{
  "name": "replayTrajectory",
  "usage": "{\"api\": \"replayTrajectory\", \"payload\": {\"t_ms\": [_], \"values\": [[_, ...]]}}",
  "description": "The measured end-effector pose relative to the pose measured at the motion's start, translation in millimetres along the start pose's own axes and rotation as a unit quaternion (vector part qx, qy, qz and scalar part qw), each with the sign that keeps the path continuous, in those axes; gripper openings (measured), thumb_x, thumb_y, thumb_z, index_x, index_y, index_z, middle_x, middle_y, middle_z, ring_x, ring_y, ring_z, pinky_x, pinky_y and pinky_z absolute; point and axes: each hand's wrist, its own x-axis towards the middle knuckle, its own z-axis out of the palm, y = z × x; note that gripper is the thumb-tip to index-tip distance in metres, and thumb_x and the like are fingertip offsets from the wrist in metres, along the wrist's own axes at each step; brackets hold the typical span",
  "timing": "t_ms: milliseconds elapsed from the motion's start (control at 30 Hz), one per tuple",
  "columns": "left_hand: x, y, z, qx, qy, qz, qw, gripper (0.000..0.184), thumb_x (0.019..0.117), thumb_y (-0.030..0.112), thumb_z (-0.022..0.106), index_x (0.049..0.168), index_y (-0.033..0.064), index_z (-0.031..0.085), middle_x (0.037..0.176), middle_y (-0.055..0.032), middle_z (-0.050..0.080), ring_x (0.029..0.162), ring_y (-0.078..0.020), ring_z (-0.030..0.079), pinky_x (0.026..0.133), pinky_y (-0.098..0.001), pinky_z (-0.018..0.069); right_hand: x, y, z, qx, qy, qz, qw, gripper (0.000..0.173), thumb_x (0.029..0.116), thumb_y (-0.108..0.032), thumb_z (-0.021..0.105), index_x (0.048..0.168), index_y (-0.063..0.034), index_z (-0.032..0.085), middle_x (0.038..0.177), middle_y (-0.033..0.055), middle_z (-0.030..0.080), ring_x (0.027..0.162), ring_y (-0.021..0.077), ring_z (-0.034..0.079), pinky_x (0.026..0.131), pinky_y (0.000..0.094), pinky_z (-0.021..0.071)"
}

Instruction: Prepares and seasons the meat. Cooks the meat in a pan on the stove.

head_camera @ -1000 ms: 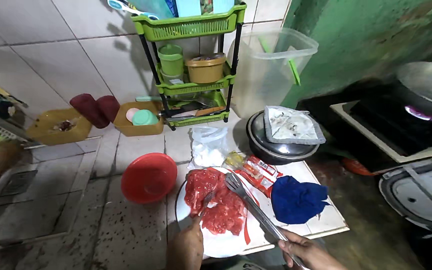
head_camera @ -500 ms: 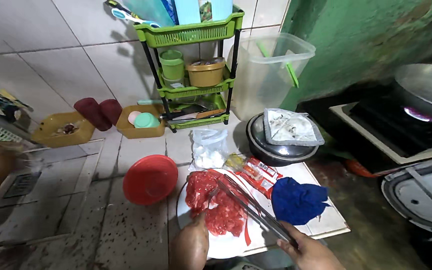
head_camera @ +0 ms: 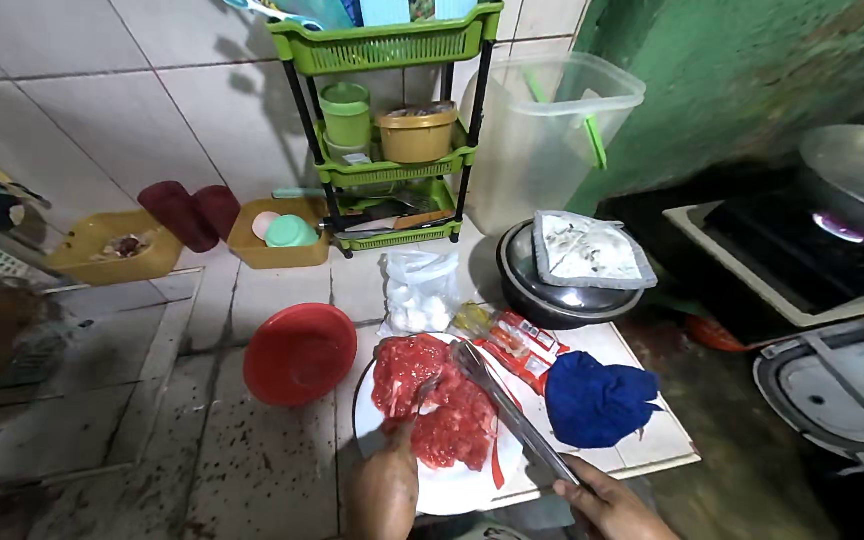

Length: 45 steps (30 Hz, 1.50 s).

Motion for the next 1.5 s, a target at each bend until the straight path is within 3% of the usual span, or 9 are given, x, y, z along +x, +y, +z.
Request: {"api": "replayTrajectory", "payload": {"t_ms": [167,467,600,667,800,967,1033,1233,1500], "values": [[1.1,-2.6,0.1,-0.007,-0.018,-0.002,1.000,0.040,0.1078,0.018,0.043,0.145,0.0161,0.059,0.109,-0.0160,0.075,0.094,-0.0366,0.074,0.081,-0.0541,0.0573,6.3,5.7,-13.3,0.114,-0.053,0.015,0.992,0.044,0.1082,-0.019,0.049,0.152,-0.0160,0.047,0.074,0.0005,0.057,0.052,0.0096,0.051,0.046,0.0254,0.0450],[-4.5,-7.0,-3.0,-0.038,-0.005,-0.001,0.999,0.039,0.1077,0.019,0.044,0.141,0.0134,0.063,0.106,-0.0189,0.075,0.094,-0.0390,0.074,0.082,-0.0568,0.0571,8.2,20.2,-14.2,0.180,-0.084,-0.008,0.980,0.041,0.1070,-0.018,0.049,0.148,-0.0128,0.049,0.077,-0.0022,0.058,0.054,0.0064,0.052,0.049,0.0230,0.0461],[-11.3,-7.1,-3.7,-0.062,0.033,0.009,0.997,0.038,0.1055,0.015,0.047,0.139,0.0134,0.065,0.106,-0.0181,0.076,0.092,-0.0384,0.074,0.080,-0.0574,0.0578,-1.8,8.5,-19.8,0.002,-0.032,-0.003,0.999,0.053,0.1049,-0.030,0.058,0.154,-0.0146,0.044,0.096,0.0105,0.065,0.067,0.0180,0.059,0.060,0.0378,0.0514],[-13.3,-6.4,-0.9,-0.068,0.059,0.020,0.996,0.037,0.1049,0.014,0.048,0.136,0.0121,0.067,0.103,-0.0180,0.076,0.089,-0.0384,0.075,0.078,-0.0579,0.0582,-4.8,1.9,-22.8,-0.074,-0.013,-0.003,0.997,0.055,0.1046,-0.034,0.059,0.154,-0.0160,0.045,0.110,0.0189,0.069,0.085,0.0297,0.067,0.077,0.0513,0.0555],[-15.5,-4.0,-3.2,-0.082,0.055,0.025,0.995,0.037,0.1048,0.013,0.047,0.137,0.0105,0.066,0.107,-0.0194,0.076,0.091,-0.0395,0.074,0.080,-0.0582,0.0579,-1.5,-8.2,-19.2,-0.150,0.014,-0.002,0.989,0.051,0.1073,-0.035,0.054,0.155,-0.0168,0.046,0.117,0.0233,0.069,0.102,0.0392,0.069,0.095,0.0618,0.0504],[-16.3,-9.5,-3.6,-0.127,0.032,0.013,0.991,0.038,0.1055,0.014,0.047,0.139,0.0081,0.064,0.113,-0.0206,0.074,0.100,-0.0398,0.073,0.087,-0.0595,0.0558,11.2,7.0,-23.0,-0.006,-0.027,-0.026,0.999,0.045,0.1084,-0.024,0.052,0.153,-0.0156,0.048,0.088,0.0077,0.062,0.061,0.0142,0.052,0.057,0.0341,0.0470],[-17.5,-11.3,-4.4,-0.139,0.035,0.017,0.990,0.038,0.1055,0.014,0.047,0.140,0.0082,0.063,0.113,-0.0201,0.074,0.099,-0.0390,0.072,0.088,-0.0588,0.0554,15.3,15.3,-28.6,0.045,-0.057,-0.025,0.997,0.042,0.1085,-0.022,0.050,0.150,-0.0155,0.049,0.081,0.0025,0.059,0.056,0.0102,0.050,0.051,0.0282,0.0448],[-31.1,-10.8,-1.8,-0.160,0.123,0.065,0.977,0.035,0.1029,0.013,0.051,0.132,0.0046,0.069,0.103,-0.0206,0.076,0.088,-0.0396,0.075,0.078,-0.0592,0.0581,15.1,11.9,-36.7,0.075,-0.085,-0.076,0.991,0.038,0.1059,-0.019,0.051,0.143,-0.0144,0.054,0.077,-0.0034,0.059,0.053,0.0050,0.050,0.046,0.0222,0.0424],[-30.8,-10.4,-11.6,-0.139,0.103,0.005,0.985,0.038,0.1057,0.017,0.048,0.138,0.0086,0.065,0.107,-0.0187,0.075,0.093,-0.0385,0.074,0.080,-0.0591,0.0573,30.6,-17.2,-46.2,0.033,-0.125,-0.108,0.986,0.039,0.1039,-0.025,0.054,0.143,-0.0215,0.058,0.073,-0.0029,0.057,0.051,0.0067,0.049,0.047,0.0236,0.0432]]}}
